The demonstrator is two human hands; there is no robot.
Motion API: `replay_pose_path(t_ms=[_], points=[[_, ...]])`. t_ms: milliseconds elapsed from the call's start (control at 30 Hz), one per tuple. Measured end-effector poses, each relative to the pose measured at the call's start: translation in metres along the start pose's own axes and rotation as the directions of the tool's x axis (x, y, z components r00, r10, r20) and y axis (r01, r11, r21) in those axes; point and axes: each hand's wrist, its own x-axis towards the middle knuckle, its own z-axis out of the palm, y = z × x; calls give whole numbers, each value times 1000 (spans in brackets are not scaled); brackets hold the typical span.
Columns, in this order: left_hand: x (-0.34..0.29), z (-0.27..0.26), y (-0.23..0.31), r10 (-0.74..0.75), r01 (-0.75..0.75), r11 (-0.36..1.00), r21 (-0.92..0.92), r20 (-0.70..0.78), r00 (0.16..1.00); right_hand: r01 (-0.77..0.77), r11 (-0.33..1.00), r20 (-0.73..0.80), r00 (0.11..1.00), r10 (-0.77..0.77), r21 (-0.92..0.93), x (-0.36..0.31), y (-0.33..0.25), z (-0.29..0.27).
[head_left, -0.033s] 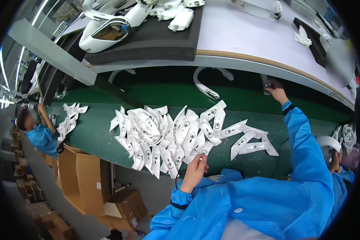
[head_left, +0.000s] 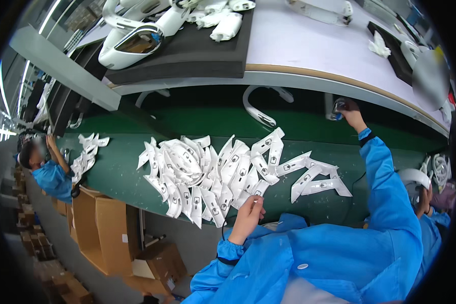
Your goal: Assembling electronic neck devices on a factory production line.
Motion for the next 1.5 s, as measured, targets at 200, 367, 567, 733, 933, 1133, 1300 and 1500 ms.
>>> replay_pose_path(t_ms=[200,367,567,733,933,1133,1300,1500], points=[[14,24,3,61,-62,998,-14,439,896,-32,562,-122,965,234,826,-96,-100,-10],[28,43,19,80,27,982,-187,538,839,-134,108,95,946,309,985,-191,-166,51],[15,48,77,355,-10,456,-890,171,919,-394,-286,449,879,162,874,-283,-188,118],[11,24,60,410,-18,412,-911,168,896,-538,484,523,833,179,691,-323,-207,125],[-3,19,50,508,-160,522,-838,155,847,-120,815,196,981,8,567,-309,-253,98],[-14,40,49,364,-378,488,-786,-211,907,-62,924,159,987,1,376,-289,-303,100],[-20,39,48,582,-481,532,-696,-111,805,-117,861,211,978,12,495,-289,-298,107],[-21,42,41,569,-590,630,-505,-217,793,-277,694,304,949,88,664,-289,-290,118]])
